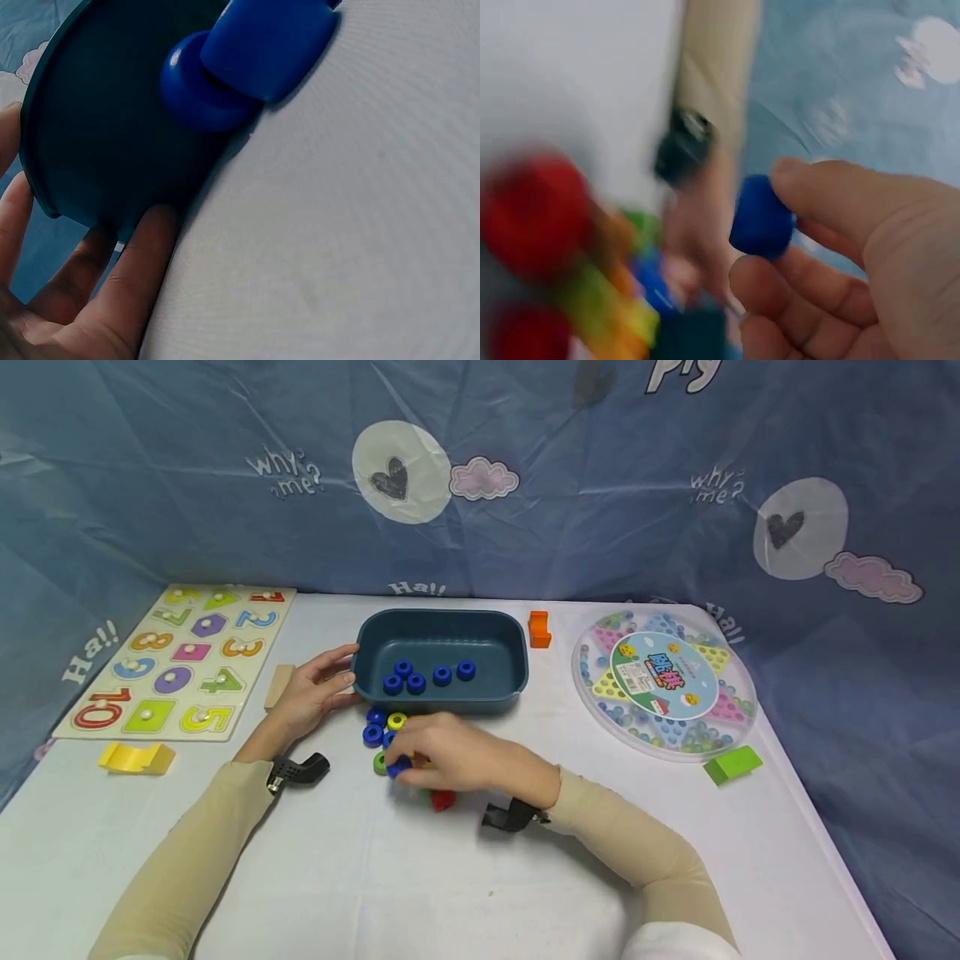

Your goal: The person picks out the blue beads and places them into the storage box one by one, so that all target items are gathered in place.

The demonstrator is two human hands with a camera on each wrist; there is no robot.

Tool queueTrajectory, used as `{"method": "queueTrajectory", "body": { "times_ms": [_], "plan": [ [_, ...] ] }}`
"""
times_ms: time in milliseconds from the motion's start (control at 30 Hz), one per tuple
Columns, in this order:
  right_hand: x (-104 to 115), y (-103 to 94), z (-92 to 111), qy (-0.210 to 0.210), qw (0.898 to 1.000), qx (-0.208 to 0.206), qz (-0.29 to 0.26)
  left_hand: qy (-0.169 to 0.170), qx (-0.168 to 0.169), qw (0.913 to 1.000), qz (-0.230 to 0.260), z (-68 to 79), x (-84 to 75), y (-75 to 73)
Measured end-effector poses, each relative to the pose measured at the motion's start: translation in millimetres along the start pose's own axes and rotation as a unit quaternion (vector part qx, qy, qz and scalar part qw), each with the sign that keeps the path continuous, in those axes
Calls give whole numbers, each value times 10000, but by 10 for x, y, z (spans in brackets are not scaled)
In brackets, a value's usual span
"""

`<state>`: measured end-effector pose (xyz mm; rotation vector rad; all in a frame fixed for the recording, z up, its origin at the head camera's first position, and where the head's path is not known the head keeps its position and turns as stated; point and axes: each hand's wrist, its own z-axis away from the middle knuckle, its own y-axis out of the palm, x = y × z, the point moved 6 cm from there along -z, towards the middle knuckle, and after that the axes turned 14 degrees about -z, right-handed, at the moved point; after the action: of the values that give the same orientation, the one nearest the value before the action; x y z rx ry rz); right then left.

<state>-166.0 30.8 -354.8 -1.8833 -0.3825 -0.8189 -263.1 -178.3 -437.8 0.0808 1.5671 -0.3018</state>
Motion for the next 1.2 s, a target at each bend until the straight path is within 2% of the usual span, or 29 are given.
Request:
{"method": "queueTrajectory", "body": {
  "times_ms": [67,133,233,300,400,567,900,1033,1133,1200],
  "plan": [
    [-59,-270,3,31,9976,-669,149,-12,2,10000,-2,3,8,6],
    [-199,-532,26,254,9911,-1249,395,-5,-10,10000,-9,-4,5,7],
    [-491,-805,81,954,9776,-1647,892,-36,-18,10000,-26,-4,6,8],
    [-695,-890,114,1501,9688,-1576,1188,-65,-22,10000,-59,0,8,7],
    [-933,-909,143,2224,9573,-1145,1450,-108,-24,9999,-128,2,7,1],
    [-1133,-856,91,2841,9459,-647,1431,-155,-34,9996,-254,-3,-6,-8],
    [-1251,-818,4,2965,9425,-892,1260,-137,7,9996,-248,-9,-12,19],
    [-1207,-818,20,3051,9347,-1049,1493,-161,15,9995,-257,-8,-8,12],
    [-1073,-810,18,2791,9327,-1444,1772,-142,30,9995,-289,-2,-8,7],
    [-918,-792,-10,2303,9381,-1794,1863,-124,27,9995,-302,0,-7,1]
  ]
}}
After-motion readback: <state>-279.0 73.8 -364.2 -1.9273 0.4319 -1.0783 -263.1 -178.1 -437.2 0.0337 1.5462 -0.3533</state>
